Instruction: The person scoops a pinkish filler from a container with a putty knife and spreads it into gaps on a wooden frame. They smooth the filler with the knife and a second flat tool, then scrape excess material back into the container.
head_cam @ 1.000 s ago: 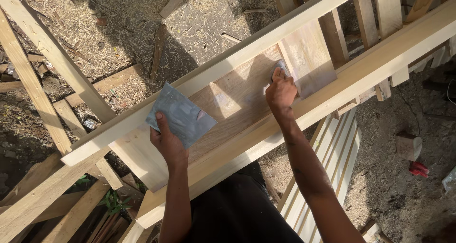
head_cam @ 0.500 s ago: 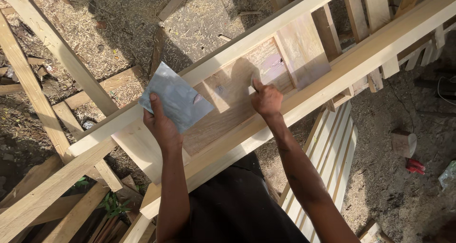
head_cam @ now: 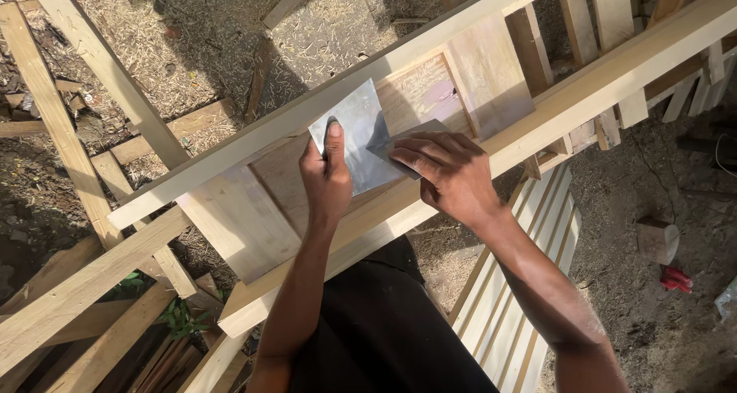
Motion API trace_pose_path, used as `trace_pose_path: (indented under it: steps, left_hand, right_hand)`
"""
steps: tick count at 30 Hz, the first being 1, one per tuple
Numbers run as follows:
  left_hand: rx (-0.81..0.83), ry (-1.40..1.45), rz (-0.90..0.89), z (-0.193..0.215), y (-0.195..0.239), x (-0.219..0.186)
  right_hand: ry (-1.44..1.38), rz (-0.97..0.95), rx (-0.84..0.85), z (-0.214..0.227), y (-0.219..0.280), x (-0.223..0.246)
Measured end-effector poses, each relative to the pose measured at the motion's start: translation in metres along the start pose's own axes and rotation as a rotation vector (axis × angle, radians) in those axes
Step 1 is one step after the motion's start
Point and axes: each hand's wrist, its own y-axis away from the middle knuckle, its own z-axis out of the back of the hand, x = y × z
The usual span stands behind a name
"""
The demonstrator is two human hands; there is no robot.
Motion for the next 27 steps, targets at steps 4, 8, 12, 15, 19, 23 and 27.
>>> trace_pose_path:
  steps: [4, 8, 12, 15, 19, 23, 27]
  left_hand:
    - [-0.12, -0.032, 0.047, -0.006, -0.001, 0.019]
    - [-0.32, 0.08, 0.011, 0.008, -0.017, 0.037]
    - [-0.399, 0.222, -0.035, 0.063, -0.045, 0.035]
    - [-0.39, 0.31, -0.046, 0.084, -0.051, 0.033]
    - [-0.402, 0.386, 0.024, 0.096, -0.034, 0.039]
    - [-0.449, 0.398, 0.14, 0.1, -0.015, 0.064]
    - [-0.445, 0.388, 0.194, 0.1, 0.001, 0.091]
  right_hand:
    - [0.004, 0.043, -0.001, -0.015, 0.018, 0.0]
    - [-0.249, -0.01, 0.119, -0.055, 0.039, -0.017]
    - [-0.214, -0.856, 0.122, -0.085, 0.047, -0.086]
    - [0.091, -0.855, -0.077, -0.12, 0.036, -0.148]
    - [0.148, -0.905, -0.073, -0.153, 0.039, -0.187]
    - [0.178, -0.967, -0.007, -0.183, 0.045, -0.187]
    - [0.441, -0.768, 0.138, -0.23, 0.042, -0.176]
